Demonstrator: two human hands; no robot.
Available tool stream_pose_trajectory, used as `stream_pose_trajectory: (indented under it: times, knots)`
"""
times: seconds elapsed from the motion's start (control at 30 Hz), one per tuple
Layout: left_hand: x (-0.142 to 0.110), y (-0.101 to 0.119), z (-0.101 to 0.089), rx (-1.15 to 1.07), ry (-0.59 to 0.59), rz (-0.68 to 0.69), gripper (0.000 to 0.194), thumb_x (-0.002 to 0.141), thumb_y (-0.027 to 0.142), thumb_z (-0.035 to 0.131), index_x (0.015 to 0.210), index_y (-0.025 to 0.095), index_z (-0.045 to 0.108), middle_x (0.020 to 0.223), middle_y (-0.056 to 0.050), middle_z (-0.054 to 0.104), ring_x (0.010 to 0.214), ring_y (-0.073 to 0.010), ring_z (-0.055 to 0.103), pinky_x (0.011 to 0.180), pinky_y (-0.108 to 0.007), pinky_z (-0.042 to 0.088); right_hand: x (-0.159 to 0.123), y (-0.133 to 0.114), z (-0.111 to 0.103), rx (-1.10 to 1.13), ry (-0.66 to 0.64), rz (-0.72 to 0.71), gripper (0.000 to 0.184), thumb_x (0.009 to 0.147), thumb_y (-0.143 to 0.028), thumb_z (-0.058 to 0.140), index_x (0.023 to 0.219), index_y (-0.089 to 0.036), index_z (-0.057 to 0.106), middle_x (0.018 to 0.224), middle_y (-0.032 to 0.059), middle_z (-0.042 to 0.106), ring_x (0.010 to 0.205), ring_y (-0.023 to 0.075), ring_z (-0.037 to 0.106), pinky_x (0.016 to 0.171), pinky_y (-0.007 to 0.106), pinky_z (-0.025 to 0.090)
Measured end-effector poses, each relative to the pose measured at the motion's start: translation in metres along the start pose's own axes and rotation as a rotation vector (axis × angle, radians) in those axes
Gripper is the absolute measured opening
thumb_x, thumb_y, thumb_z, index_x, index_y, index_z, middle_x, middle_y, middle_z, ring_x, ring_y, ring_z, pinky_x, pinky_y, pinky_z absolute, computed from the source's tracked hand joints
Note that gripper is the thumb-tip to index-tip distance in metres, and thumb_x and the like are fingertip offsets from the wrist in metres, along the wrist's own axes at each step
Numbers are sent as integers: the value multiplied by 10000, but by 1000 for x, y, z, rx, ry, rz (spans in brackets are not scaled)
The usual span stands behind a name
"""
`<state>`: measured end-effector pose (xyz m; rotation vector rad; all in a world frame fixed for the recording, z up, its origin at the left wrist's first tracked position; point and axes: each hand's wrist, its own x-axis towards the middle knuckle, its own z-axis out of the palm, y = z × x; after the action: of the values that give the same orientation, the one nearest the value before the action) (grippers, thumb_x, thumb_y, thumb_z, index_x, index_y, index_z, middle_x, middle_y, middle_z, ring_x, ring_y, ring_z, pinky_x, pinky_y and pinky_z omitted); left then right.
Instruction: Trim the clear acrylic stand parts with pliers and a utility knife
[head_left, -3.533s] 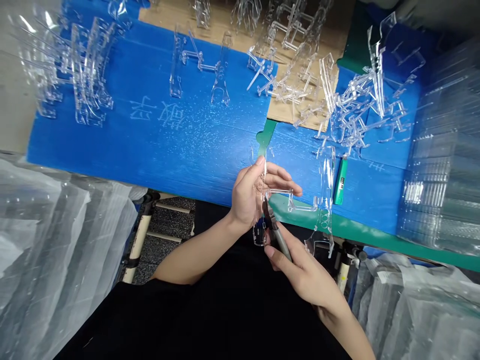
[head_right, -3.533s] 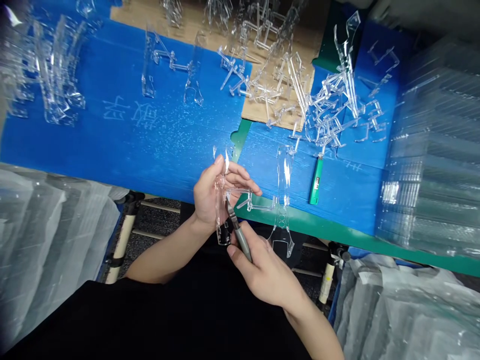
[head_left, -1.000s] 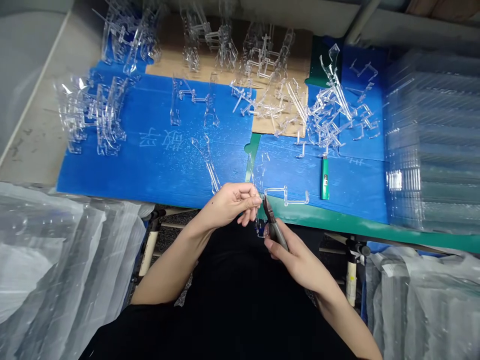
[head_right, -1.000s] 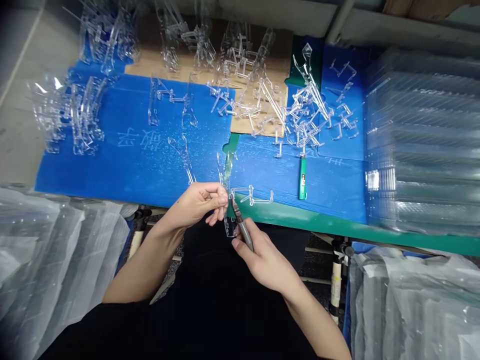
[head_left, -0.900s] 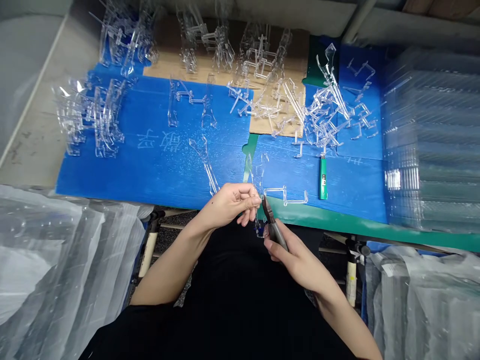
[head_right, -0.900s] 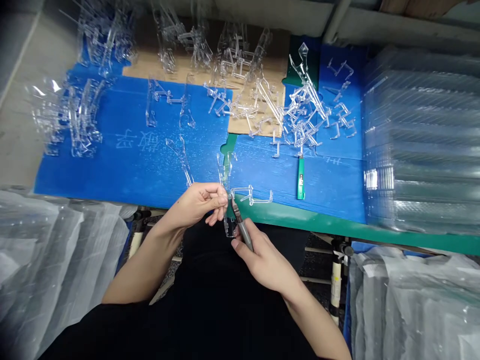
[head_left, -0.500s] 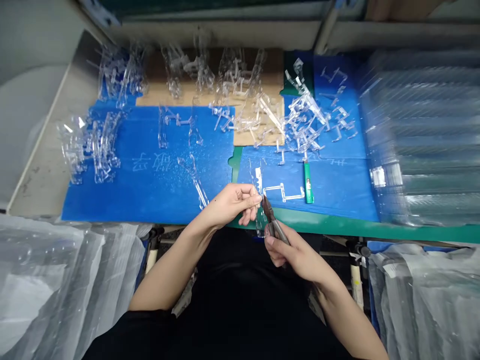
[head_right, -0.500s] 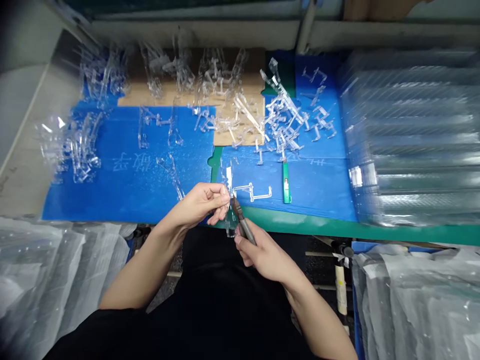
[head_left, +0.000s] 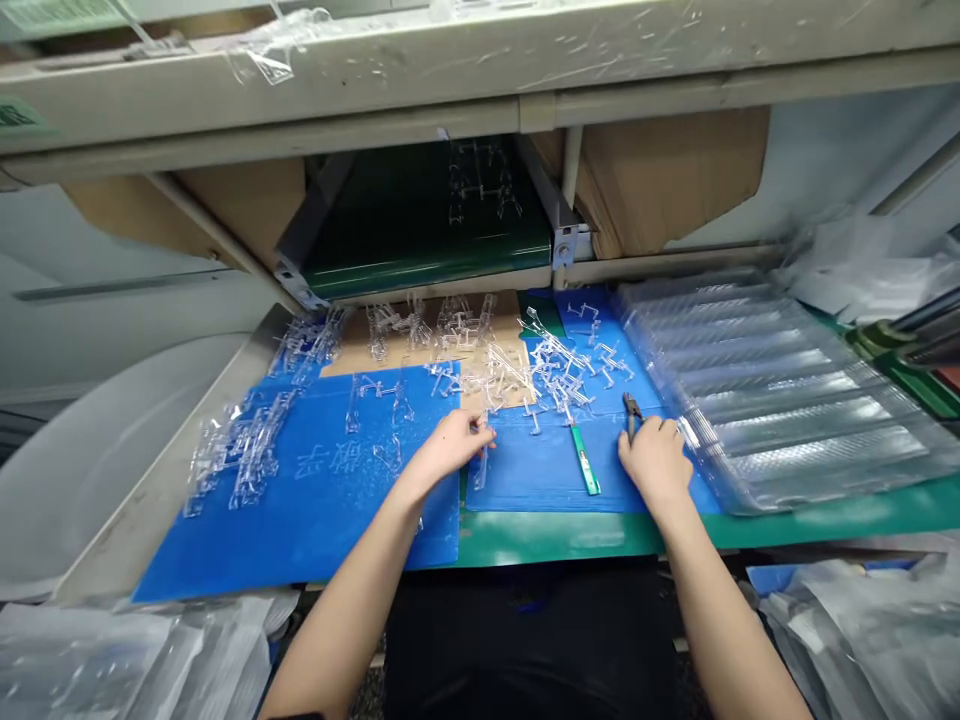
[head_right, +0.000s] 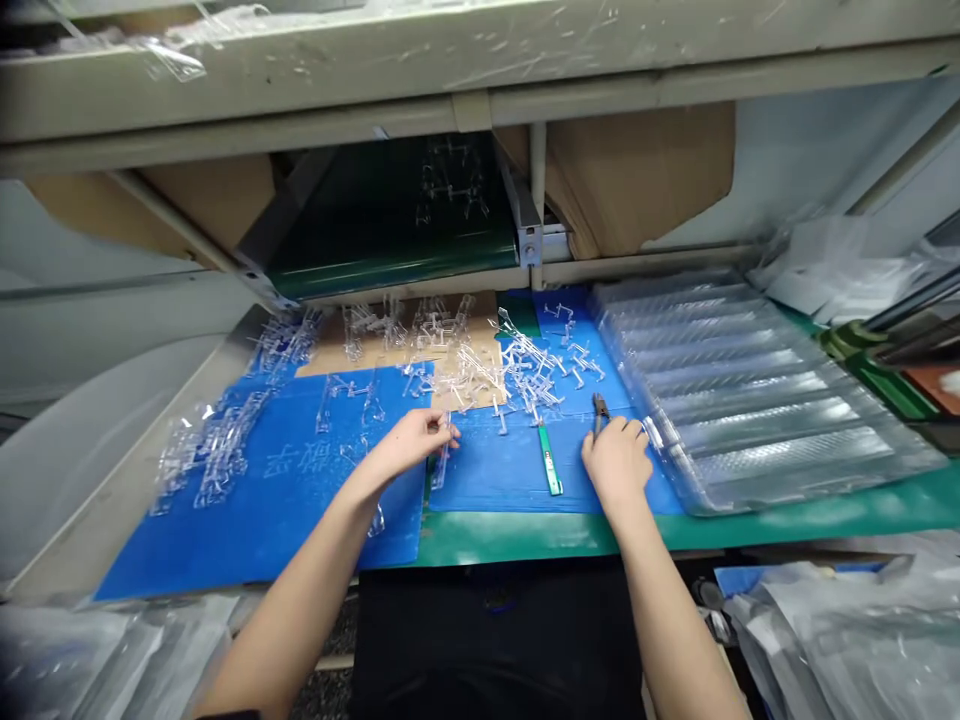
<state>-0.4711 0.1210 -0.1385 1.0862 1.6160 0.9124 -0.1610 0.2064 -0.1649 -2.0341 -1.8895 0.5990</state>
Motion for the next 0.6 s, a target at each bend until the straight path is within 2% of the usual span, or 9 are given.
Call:
stream_pose_trajectory:
  times: [0.07,0.13,0.17,0.23,0.27,0.37,0.47,0.53,0.6]
  knots:
    - [-28,-9,1,-105,-10,26,246,796,210,701,799,210,455,942,-69,790,831,-197,791,741,-291,630,2,-8,7,-104,81,-31,456,1012,-327,542,1356,-28,541,1453,399,478,1439,543,408,1085,691,400]
    - [-57,-20,2,-261,-22,44,293,834,234,701,995,231,456,990,-42,783,841,-197,791,802,-340,640,-5,-18,15,-187,127,-84,526,1054,-353,504,1454,-12,477,1556,408,398,1507,550,308,1136,729,324]
    - [-70,-26,3,-336,-20,52,377,852,236,711,1121,247,448,989,-26,779,809,-191,781,788,-343,632,-11,-23,20,-220,129,-118,537,1077,-385,484,1471,-21,464,1574,398,387,1514,542,297,1149,723,311]
    - [-94,-38,4,-445,0,63,566,889,245,736,1338,277,392,990,-14,773,752,-175,749,728,-311,593,-24,-35,32,-268,72,-193,522,1101,-478,474,1417,-65,513,1506,357,478,1447,502,399,1124,649,384]
    - [-103,-43,5,-470,8,60,583,919,274,738,1387,279,390,972,-11,765,725,-165,724,693,-290,564,-31,-40,38,-283,24,-224,498,1100,-508,487,1363,-89,547,1436,329,539,1377,472,474,1078,592,443]
    - [-123,-56,11,-483,27,44,370,1029,469,668,1289,236,543,782,19,670,597,-129,581,604,-265,466,-45,-48,52,-305,-101,-253,329,1108,-400,489,1259,-121,574,1285,272,625,1203,398,606,924,454,530]
    - [-135,-62,18,-400,62,97,360,1090,571,556,1171,227,624,673,44,556,562,-121,477,590,-268,417,-52,-42,50,-280,-170,-229,242,1100,-223,394,1239,-92,543,1265,299,624,1165,396,643,910,453,524]
    - [-142,-61,20,-317,74,163,334,1115,541,522,1156,234,648,703,28,580,623,-135,526,642,-280,445,-60,-33,39,-219,-244,-229,220,1094,-206,379,1222,-100,522,1191,283,652,1081,377,677,895,451,520]
    - [-150,-56,19,-206,89,230,287,1129,479,518,1148,241,677,842,-18,681,798,-168,643,791,-313,510,-73,-24,23,-117,-354,-258,200,1111,-242,365,1221,-145,502,1072,199,691,941,317,697,859,419,528]
